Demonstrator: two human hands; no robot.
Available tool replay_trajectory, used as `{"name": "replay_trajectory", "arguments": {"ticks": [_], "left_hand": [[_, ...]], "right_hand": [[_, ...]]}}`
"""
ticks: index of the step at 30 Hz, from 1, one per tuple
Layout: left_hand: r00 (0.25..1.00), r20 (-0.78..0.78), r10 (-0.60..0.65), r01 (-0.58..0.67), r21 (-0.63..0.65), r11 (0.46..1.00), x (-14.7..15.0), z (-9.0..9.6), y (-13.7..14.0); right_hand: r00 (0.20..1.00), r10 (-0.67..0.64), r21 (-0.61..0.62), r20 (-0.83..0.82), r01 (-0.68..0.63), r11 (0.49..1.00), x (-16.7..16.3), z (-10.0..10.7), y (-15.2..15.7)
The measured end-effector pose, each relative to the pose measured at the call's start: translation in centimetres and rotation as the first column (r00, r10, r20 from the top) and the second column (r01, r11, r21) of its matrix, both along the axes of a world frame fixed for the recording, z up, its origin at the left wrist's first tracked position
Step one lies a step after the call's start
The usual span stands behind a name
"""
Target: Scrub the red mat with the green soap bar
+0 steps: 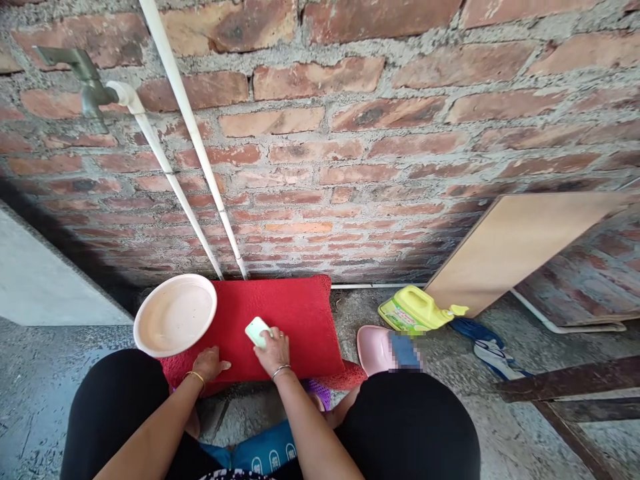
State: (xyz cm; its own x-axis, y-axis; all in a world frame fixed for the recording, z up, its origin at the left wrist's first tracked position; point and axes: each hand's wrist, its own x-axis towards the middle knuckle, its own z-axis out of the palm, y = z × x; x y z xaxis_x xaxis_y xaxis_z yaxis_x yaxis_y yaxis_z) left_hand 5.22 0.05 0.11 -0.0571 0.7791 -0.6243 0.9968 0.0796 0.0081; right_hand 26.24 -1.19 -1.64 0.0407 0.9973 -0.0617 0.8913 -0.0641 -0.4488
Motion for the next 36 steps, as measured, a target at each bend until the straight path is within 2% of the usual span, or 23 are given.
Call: {"name": "replay_trajectory", "arguments": {"ticks": [2, 3, 5, 6, 9, 11, 12, 14, 17, 19, 20, 22, 23, 25, 26, 28, 30, 31, 33, 36], "left_hand": [[1.000, 0.001, 0.013, -0.013, 0.003, 1.000, -0.1, -0.2, -0.1], [1.000, 0.000, 0.013, -0.013, 0.008, 1.000, -0.1, -0.3, -0.1], [1.000, -0.002, 0.005, -0.005, 0.017, 1.000, -0.2, -0.4, -0.2], [1.000, -0.003, 0.001, -0.001, 0.019, 1.000, -0.2, -0.5, -0.2], [1.000, -0.001, -0.009, 0.009, 0.022, 1.000, -0.3, -0.5, -0.2], [1.000, -0.001, -0.009, 0.009, 0.023, 1.000, -0.2, -0.4, -0.1], [1.000, -0.002, -0.008, 0.008, 0.024, 1.000, -0.2, -0.4, -0.1], [1.000, -0.006, 0.000, 0.000, 0.023, 1.000, -0.1, -0.3, -0.1], [1.000, 0.000, 0.005, -0.005, 0.021, 1.000, 0.0, -0.2, -0.1], [1.000, 0.007, 0.004, -0.004, 0.018, 1.000, 0.0, -0.1, -0.1], [1.000, 0.009, 0.003, -0.003, 0.018, 1.000, -0.1, -0.1, -0.2], [1.000, 0.012, 0.002, -0.002, 0.020, 1.000, -0.1, -0.2, -0.2], [1.000, 0.012, 0.001, -0.001, 0.022, 1.000, -0.1, -0.2, -0.2], [1.000, 0.013, -0.007, 0.007, 0.030, 1.000, -0.2, -0.4, -0.2], [1.000, 0.015, -0.009, 0.009, 0.032, 0.999, -0.2, -0.5, -0.2], [1.000, 0.018, -0.010, 0.010, 0.033, 0.999, -0.3, -0.6, -0.2], [1.000, 0.021, -0.005, 0.004, 0.032, 0.999, -0.3, -0.7, -0.1], [1.000, 0.022, 0.001, -0.001, 0.030, 1.000, -0.3, -0.8, -0.1], [1.000, 0.027, 0.008, -0.009, 0.030, 0.999, -0.3, -0.8, -0.1], [1.000, 0.019, 0.019, -0.019, 0.035, 0.999, -0.3, -0.8, -0.1]], "right_hand": [[0.997, 0.073, -0.030, 0.019, -0.073, 0.997, -0.4, -0.3, 0.0], [0.998, 0.051, -0.041, 0.028, -0.050, 0.998, 0.0, -0.4, 0.1], [0.993, -0.104, -0.054, 0.047, 0.107, 0.993, 1.9, -0.3, 0.2], [0.974, -0.216, -0.055, 0.060, 0.220, 0.974, 3.1, -0.1, 0.3], [0.857, -0.506, -0.041, 0.101, 0.512, 0.858, 6.7, 0.4, 0.5], [0.806, -0.583, -0.016, 0.103, 0.588, 0.809, 7.7, 0.6, 0.5], [0.809, -0.581, -0.001, 0.092, 0.584, 0.812, 7.6, 0.6, 0.4], [0.869, -0.492, 0.024, 0.055, 0.491, 0.871, 6.3, 0.4, 0.2], [0.981, -0.191, 0.016, 0.013, 0.191, 0.981, 3.1, -0.2, 0.0], [1.000, -0.004, -0.018, 0.000, 0.004, 1.000, 1.4, -0.5, -0.1], [0.999, 0.049, -0.035, -0.003, -0.049, 0.998, 1.0, -0.6, -0.1], [0.999, 0.050, -0.055, 0.000, -0.050, 0.997, 1.2, -0.5, 0.0], [1.000, -0.002, -0.061, 0.008, 0.003, 0.998, 1.9, -0.4, 0.0], [0.982, -0.187, -0.067, 0.038, 0.189, 0.980, 4.0, 0.0, 0.0], [0.952, -0.301, -0.069, 0.058, 0.304, 0.950, 5.3, 0.2, 0.0], [0.858, -0.506, -0.071, 0.086, 0.512, 0.856, 7.7, 0.5, -0.2], [0.779, -0.621, -0.064, 0.088, 0.626, 0.777, 9.1, 0.6, -0.4], [0.771, -0.632, -0.051, 0.078, 0.636, 0.770, 9.2, 0.6, -0.5], [0.832, -0.553, -0.007, 0.048, 0.553, 0.833, 8.3, 0.5, -0.6], [0.972, -0.234, 0.035, 0.015, 0.233, 0.972, 5.0, 0.0, -0.8]]}}
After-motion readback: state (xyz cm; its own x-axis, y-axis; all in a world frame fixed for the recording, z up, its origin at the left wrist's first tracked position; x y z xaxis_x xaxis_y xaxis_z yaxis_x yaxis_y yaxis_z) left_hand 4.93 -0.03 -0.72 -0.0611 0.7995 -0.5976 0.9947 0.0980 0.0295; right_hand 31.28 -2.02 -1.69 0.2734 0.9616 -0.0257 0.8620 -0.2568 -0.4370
